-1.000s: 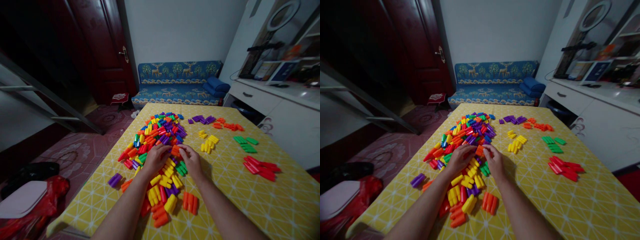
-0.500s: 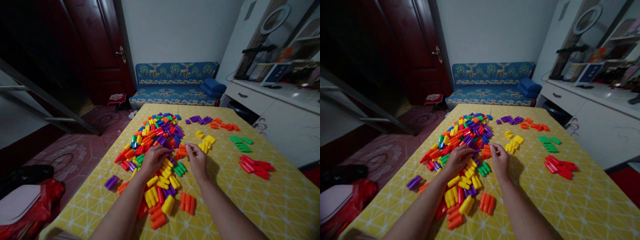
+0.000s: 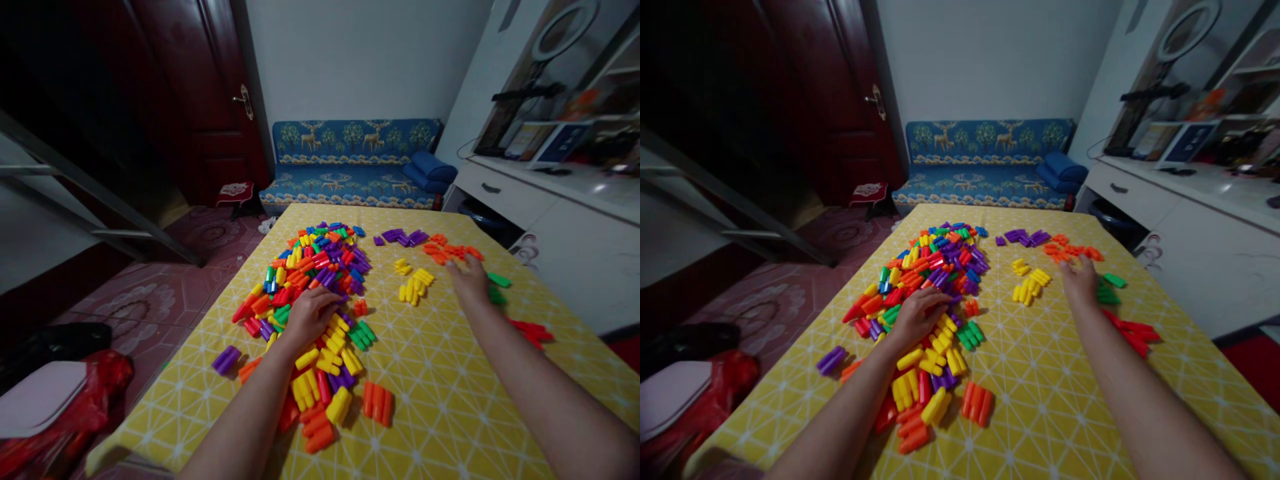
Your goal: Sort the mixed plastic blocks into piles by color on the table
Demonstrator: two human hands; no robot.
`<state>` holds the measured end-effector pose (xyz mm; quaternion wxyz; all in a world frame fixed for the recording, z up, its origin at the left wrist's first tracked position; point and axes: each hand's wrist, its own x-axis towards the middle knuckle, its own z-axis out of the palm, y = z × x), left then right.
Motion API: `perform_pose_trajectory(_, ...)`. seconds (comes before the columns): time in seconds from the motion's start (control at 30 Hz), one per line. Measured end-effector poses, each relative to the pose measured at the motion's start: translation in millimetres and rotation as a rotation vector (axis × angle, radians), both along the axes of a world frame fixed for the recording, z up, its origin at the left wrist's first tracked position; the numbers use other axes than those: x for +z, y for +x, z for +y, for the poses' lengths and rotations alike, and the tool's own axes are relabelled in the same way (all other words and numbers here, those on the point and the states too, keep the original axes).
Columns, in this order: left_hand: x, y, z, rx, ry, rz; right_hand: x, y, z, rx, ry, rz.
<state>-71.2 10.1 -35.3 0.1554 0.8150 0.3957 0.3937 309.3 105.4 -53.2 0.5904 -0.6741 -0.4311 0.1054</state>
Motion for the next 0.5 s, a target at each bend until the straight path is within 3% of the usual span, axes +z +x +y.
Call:
perform_pose_trajectory(0.07,1.1,0,0,0.000,-0.007,-0.022,0.0,-26,-30,0.065,-0.074,-0.102)
perform_pose_trajectory(0.13,2.1,0,0,0.000,-0.027,-0.080,3.8,-65,-79,0.227,-0.100,-0.272)
perform_pose_trajectory(0.23,6.0,-3,1,0.020,-0.120,-0.247,15.6,-125,-163,0.575,-0.086,-0.672)
perform_pose_trajectory(0.3,11.2,-6,0,0.032,-0.212,-0.402,23.9,-155,-207,0.792,0.009,-0.905)
perform_pose_trajectory(0.4,20.9,-14,-1,0.052,-0.305,-0.612,31.0,-183,-238,1.078,0.155,-1.147)
perform_pose_trajectory(0.5,28.2,-25,-1,0.111,-0.287,-0.709,31.0,-203,-233,1.236,0.218,-1.235)
